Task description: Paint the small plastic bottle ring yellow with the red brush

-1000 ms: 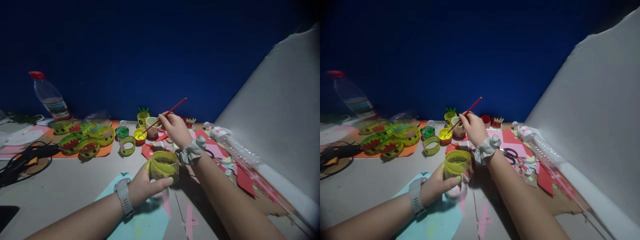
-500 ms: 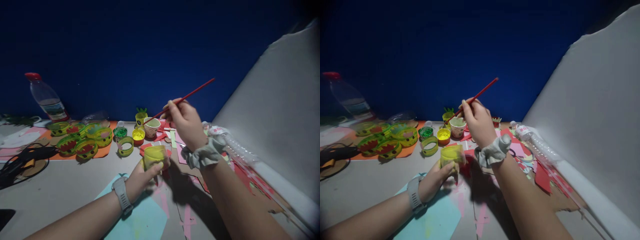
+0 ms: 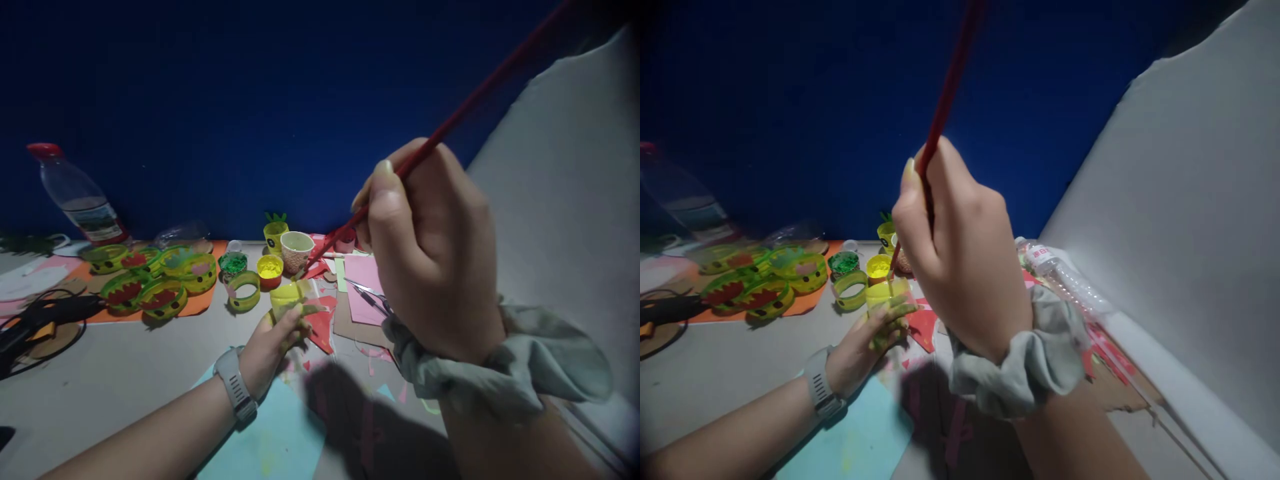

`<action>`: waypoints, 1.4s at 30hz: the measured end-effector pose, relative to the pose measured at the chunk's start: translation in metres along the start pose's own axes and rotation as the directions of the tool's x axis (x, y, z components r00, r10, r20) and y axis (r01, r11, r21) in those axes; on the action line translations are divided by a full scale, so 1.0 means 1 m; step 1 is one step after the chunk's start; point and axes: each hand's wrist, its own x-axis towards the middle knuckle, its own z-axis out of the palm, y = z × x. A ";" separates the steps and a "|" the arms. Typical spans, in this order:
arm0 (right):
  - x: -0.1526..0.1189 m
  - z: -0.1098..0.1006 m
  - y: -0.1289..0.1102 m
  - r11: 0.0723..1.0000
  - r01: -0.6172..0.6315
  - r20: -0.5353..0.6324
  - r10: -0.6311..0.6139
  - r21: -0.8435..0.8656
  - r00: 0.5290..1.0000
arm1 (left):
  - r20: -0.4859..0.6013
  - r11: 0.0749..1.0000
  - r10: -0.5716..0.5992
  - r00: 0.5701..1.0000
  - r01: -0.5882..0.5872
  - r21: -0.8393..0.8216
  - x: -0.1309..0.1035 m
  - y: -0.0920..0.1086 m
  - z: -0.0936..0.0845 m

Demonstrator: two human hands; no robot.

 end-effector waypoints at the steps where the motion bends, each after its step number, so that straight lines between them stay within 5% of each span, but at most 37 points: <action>1: 0.000 0.000 0.001 1.000 0.003 -0.010 -0.003 -0.004 1.000 | 0.000 1.000 -0.002 1.000 0.002 0.001 0.000 0.000 0.000; 7: 0.001 -0.004 -0.006 0.997 -0.071 -0.018 0.071 -0.003 0.997 | -0.023 0.997 -0.004 1.000 0.002 -0.081 0.003 0.002 0.000; 26: 0.000 0.007 0.010 0.958 0.066 0.036 -0.058 -0.279 0.998 | -0.021 0.982 -0.038 0.999 0.033 -0.187 0.004 0.002 0.002; 34: -0.003 -0.005 -0.006 0.999 -0.014 -0.009 0.014 -0.029 1.000 | -0.043 0.981 -0.022 0.999 0.013 -0.192 0.009 -0.002 -0.007; 42: -0.001 0.005 0.007 0.969 -0.007 -0.002 0.006 -0.248 1.000 | -0.083 0.949 -0.042 0.996 0.014 -0.315 0.006 0.006 0.000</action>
